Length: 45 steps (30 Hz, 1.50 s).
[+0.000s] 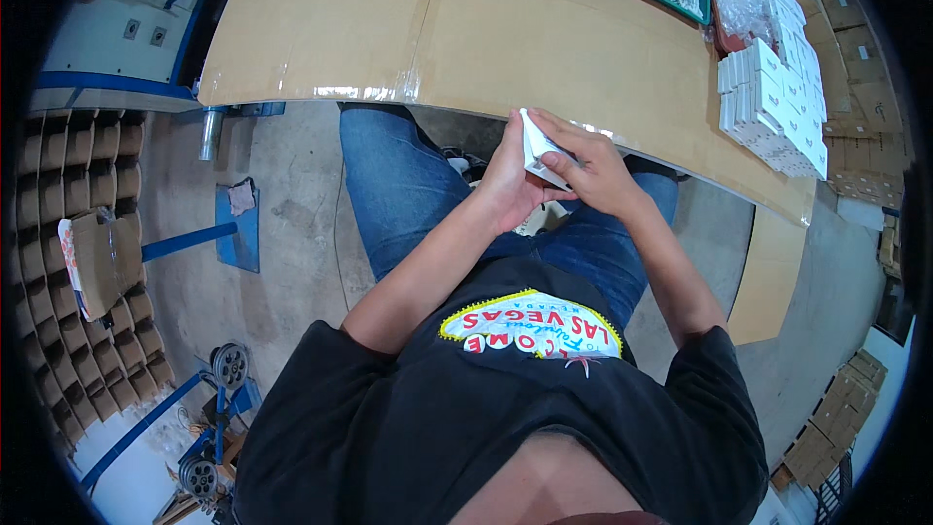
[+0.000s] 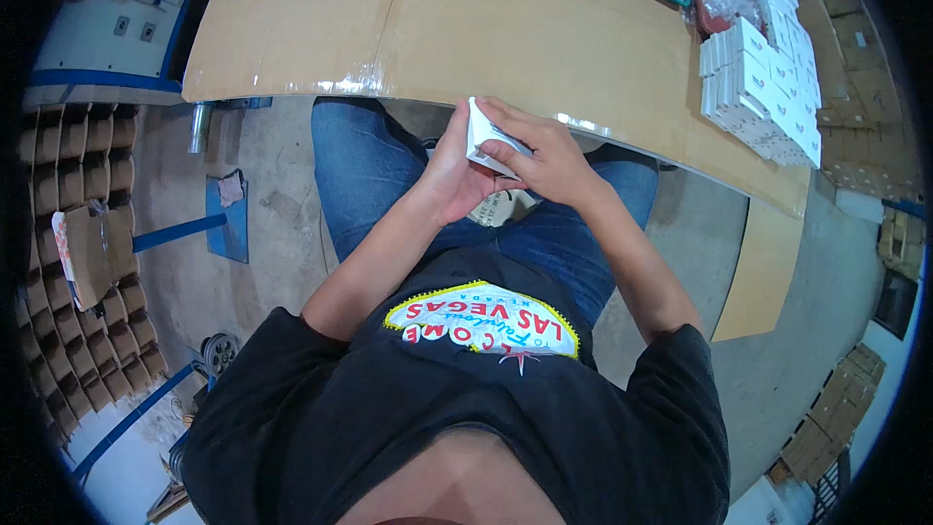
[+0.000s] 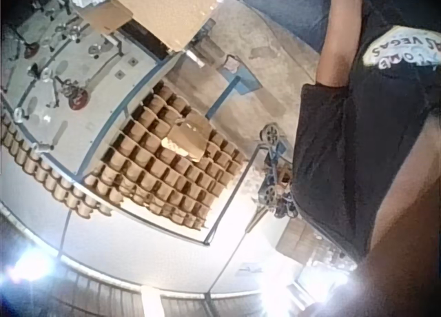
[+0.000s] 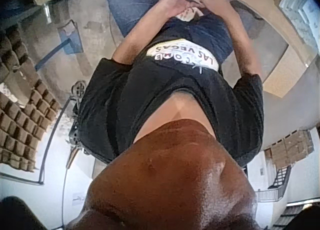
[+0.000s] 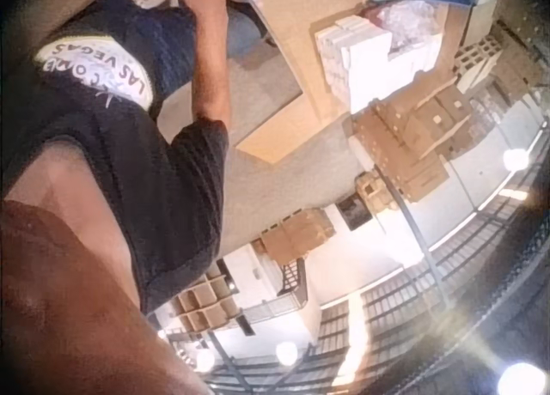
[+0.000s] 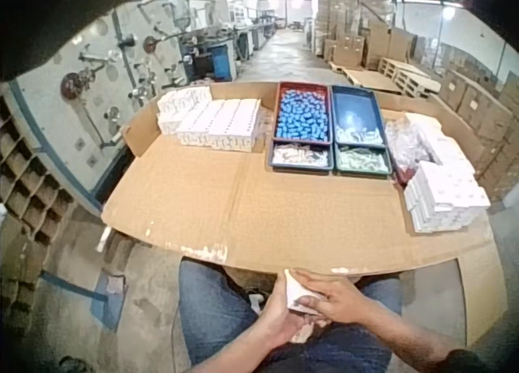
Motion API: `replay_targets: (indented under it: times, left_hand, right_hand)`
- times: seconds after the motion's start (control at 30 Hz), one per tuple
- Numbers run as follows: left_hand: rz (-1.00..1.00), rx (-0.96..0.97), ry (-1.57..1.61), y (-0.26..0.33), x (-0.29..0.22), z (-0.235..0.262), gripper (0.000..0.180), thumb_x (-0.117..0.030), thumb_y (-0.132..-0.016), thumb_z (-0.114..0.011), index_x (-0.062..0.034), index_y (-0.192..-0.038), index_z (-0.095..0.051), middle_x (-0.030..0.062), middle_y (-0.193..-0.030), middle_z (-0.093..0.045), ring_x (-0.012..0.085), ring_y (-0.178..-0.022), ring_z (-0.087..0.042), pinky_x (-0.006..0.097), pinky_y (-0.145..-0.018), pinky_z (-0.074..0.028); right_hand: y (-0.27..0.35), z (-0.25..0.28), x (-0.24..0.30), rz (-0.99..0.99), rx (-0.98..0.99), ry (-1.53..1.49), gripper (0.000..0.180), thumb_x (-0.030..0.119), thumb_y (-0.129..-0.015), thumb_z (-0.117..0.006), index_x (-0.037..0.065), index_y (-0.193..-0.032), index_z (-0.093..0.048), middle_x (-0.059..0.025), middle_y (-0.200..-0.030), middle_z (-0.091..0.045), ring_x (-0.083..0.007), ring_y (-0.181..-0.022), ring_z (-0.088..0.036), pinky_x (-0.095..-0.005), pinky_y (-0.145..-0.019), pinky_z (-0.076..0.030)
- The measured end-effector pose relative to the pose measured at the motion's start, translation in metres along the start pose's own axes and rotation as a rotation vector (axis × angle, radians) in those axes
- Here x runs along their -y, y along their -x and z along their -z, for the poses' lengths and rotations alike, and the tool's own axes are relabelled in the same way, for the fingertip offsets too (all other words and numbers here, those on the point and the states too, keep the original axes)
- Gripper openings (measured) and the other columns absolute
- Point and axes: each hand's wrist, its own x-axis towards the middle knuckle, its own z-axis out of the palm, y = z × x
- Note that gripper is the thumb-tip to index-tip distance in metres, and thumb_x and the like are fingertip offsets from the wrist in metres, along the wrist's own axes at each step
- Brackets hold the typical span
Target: The person is assembling some hardware modules by putting a card inside the hardware and then closing it up.
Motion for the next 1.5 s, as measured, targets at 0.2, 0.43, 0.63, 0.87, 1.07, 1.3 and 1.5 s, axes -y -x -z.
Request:
replay_targets:
  times: [0.2,0.43,0.63,0.87,1.07,1.3,1.5]
  left_hand:
    - [0.006,-0.061,-0.022,0.002,0.001,0.005,0.072,-0.069,-0.106,-0.021,-0.0139,-0.142,-0.048,0.0129,-0.128,-0.062,0.0258,-0.115,-0.064,0.047,-0.09,-0.058]
    - [-0.019,0.032,-0.002,0.002,-0.003,0.007,0.066,-0.067,-0.106,-0.029,-0.0163,-0.144,-0.048,0.0117,-0.13,-0.062,0.0258,-0.117,-0.063,0.045,-0.094,-0.055]
    - [-0.21,-0.011,-0.004,0.001,-0.005,-0.003,0.052,-0.038,-0.107,-0.048,0.0011,-0.142,-0.046,0.0166,-0.134,-0.06,0.0262,-0.121,-0.063,0.046,-0.104,-0.052]
    - [-0.47,-0.111,-0.421,0.007,-0.004,0.019,0.037,-0.015,-0.102,-0.063,0.0023,-0.134,-0.058,0.0101,-0.121,-0.069,0.0148,-0.11,-0.065,0.03,-0.096,-0.053]
    - [-0.496,-0.006,-0.526,0.022,-0.02,0.013,0.042,-0.026,-0.102,-0.068,-0.0002,-0.135,-0.063,0.0064,-0.12,-0.069,0.0127,-0.109,-0.063,0.03,-0.096,-0.051]
    - [-0.62,0.13,-0.596,0.021,-0.026,0.008,0.038,-0.019,-0.101,-0.069,-0.0003,-0.134,-0.063,0.0059,-0.122,-0.068,0.0119,-0.109,-0.062,0.029,-0.095,-0.051]
    - [-0.542,0.062,-0.528,0.021,-0.023,0.005,0.036,-0.016,-0.101,-0.069,-0.0004,-0.133,-0.063,0.0068,-0.123,-0.068,0.0117,-0.11,-0.063,0.028,-0.095,-0.052]
  right_hand:
    - [0.006,-0.013,-0.001,-0.044,0.035,-0.077,0.056,0.034,-0.103,-0.059,0.007,-0.151,-0.049,-0.017,-0.156,-0.049,-0.0349,-0.141,-0.051,-0.0387,-0.113,-0.042]
    - [0.001,-0.017,-0.011,0.004,0.046,-0.148,0.062,0.042,-0.109,-0.045,0.006,-0.158,-0.037,-0.0151,-0.166,-0.033,-0.0331,-0.155,-0.028,-0.04,-0.124,-0.023]
    - [-0.003,-0.017,-0.004,-0.21,-0.296,-0.489,0.058,0.027,-0.106,-0.057,0.002,-0.156,-0.04,-0.0157,-0.163,-0.038,-0.0276,-0.153,-0.031,-0.0412,-0.124,-0.025]
    - [0.015,-0.015,0.007,-0.463,-0.453,-0.973,0.035,0.006,-0.096,-0.071,-0.005,-0.128,-0.063,-0.0114,-0.115,-0.073,-0.0164,-0.106,-0.069,-0.0295,-0.096,-0.054]
    - [0.02,-0.009,0.017,-0.276,-0.385,-0.905,0.039,0.001,-0.092,-0.075,-0.004,-0.129,-0.063,-0.0124,-0.119,-0.072,-0.018,-0.111,-0.067,-0.0314,-0.097,-0.054]
    - [0.017,-0.002,0.025,-0.269,-0.415,-0.813,0.037,0.003,-0.093,-0.074,-0.003,-0.128,-0.063,-0.0125,-0.118,-0.072,-0.0161,-0.107,-0.068,-0.0288,-0.092,-0.055]
    - [0.013,-0.005,0.024,-0.264,-0.442,-0.76,0.035,0.004,-0.095,-0.073,-0.003,-0.128,-0.062,-0.0123,-0.115,-0.073,-0.0154,-0.102,-0.07,-0.0276,-0.089,-0.056]
